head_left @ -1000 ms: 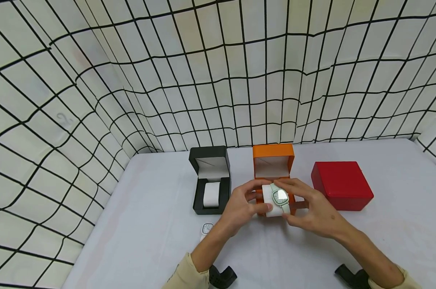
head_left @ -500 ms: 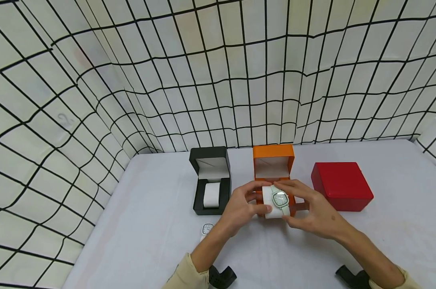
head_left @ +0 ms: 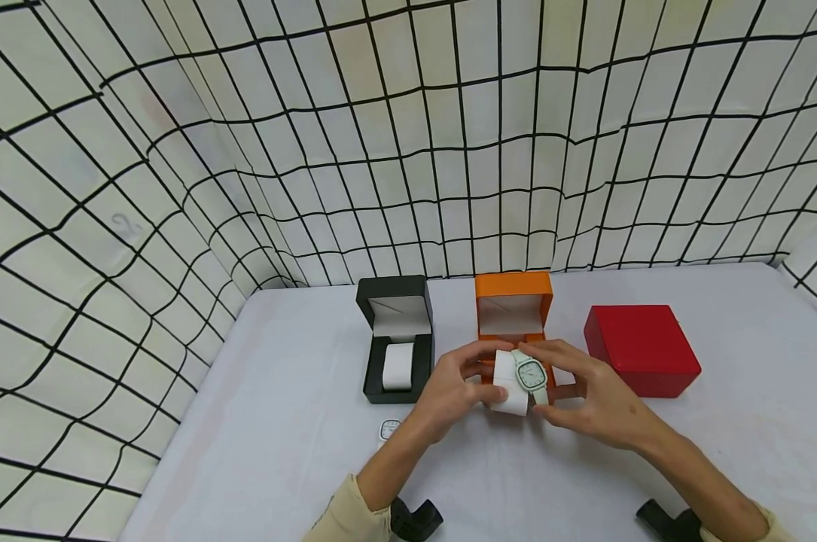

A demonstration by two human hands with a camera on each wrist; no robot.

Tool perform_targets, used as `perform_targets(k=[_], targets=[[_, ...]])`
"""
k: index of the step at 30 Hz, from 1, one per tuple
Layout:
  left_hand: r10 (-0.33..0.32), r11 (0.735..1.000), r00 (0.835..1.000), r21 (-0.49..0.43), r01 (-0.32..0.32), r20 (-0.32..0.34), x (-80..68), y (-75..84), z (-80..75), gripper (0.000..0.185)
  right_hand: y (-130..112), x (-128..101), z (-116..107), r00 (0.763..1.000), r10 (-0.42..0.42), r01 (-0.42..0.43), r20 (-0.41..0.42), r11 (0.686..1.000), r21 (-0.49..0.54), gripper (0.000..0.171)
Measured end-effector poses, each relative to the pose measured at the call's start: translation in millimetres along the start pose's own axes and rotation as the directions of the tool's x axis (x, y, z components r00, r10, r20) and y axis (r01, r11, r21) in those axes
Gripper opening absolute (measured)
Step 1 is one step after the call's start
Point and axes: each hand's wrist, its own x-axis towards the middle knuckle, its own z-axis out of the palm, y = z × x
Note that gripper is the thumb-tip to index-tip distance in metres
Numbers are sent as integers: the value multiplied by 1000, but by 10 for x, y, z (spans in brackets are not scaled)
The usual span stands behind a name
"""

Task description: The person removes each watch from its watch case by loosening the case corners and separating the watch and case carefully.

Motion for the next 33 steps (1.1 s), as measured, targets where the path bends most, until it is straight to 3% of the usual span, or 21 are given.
perform_targets(k=[15,33], targets=[[14,998,1000,-55,-14,7,1,-20,57,52,4,-6,27,997,52,-55,-65,998,-40,57],[13,997,999,-72,-9,49,-13,0,32,55,1,9,45,988,96,-93,-121,995,33,52]])
